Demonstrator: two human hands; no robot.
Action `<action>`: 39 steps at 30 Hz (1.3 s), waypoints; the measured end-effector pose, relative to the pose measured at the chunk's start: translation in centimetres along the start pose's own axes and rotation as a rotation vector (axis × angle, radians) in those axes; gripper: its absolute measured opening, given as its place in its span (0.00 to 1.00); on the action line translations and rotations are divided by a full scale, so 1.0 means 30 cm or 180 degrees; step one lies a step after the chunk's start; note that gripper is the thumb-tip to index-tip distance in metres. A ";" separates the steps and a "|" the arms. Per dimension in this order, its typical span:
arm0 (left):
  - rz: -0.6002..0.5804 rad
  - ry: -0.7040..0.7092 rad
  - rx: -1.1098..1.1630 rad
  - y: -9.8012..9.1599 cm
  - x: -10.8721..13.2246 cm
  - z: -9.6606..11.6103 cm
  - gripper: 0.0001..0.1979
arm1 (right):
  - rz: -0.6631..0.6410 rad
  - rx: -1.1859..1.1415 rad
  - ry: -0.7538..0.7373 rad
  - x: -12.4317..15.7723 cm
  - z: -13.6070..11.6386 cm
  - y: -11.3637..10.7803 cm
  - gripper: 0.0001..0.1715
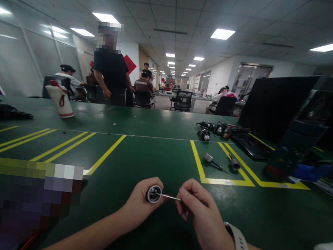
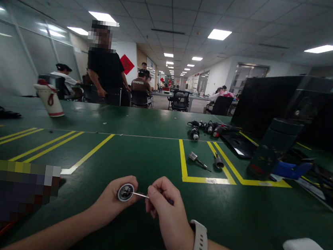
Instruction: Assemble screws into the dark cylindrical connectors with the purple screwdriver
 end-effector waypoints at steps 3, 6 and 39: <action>0.0001 -0.0046 0.0033 0.001 -0.001 0.006 0.10 | 0.0087 -0.0114 0.0124 -0.003 0.004 0.001 0.11; 0.0050 -0.0110 0.0064 0.002 0.000 0.008 0.10 | 0.0145 -0.0023 -0.0088 0.001 -0.005 -0.003 0.12; 0.0129 -0.0108 0.0061 0.005 0.003 0.014 0.10 | 0.0099 0.0301 -0.0292 0.003 -0.010 -0.007 0.13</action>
Point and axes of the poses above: each hand's wrist, its own x-axis away from the middle knuckle, its own y-axis out of the palm, z = x × y, the point moved 1 cm from there along -x, towards the middle knuckle, and after that the axes turned 8 degrees about z, right-handed, at the moved point
